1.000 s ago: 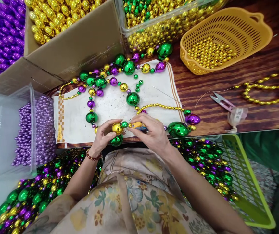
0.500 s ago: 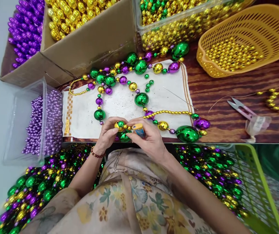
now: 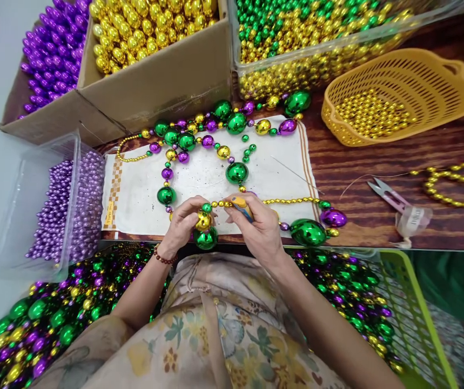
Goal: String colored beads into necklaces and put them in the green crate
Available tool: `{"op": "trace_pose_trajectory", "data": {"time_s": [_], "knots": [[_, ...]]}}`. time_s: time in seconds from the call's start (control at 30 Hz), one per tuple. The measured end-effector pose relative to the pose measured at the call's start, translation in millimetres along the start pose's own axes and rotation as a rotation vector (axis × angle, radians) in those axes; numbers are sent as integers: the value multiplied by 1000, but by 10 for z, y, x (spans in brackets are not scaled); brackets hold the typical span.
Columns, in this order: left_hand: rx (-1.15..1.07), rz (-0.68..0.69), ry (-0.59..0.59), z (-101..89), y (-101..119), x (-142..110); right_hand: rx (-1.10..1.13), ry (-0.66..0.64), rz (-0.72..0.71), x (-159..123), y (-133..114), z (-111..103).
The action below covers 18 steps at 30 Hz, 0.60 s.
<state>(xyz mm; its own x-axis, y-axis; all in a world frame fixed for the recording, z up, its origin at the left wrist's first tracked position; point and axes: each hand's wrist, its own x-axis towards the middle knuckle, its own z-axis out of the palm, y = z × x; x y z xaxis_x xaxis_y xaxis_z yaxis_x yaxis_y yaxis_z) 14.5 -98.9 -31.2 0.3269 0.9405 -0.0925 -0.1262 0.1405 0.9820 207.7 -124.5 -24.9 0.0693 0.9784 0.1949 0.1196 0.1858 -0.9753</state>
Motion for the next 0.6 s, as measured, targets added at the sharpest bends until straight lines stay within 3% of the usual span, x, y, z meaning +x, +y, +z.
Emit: {"op": "trace_pose_trajectory", "data": {"time_s": [0.2, 0.4, 0.5, 0.6], "knots": [[74, 52, -95, 79, -22, 2, -16, -5, -162, 124, 58, -106], [20, 57, -58, 288, -91, 14, -97, -3, -131, 167, 165, -145], [16, 25, -24, 381, -122, 19, -262, 59, -61, 121, 132, -283], [82, 60, 31, 477, -123, 35, -286, 3, 19, 7, 36, -477]]}}
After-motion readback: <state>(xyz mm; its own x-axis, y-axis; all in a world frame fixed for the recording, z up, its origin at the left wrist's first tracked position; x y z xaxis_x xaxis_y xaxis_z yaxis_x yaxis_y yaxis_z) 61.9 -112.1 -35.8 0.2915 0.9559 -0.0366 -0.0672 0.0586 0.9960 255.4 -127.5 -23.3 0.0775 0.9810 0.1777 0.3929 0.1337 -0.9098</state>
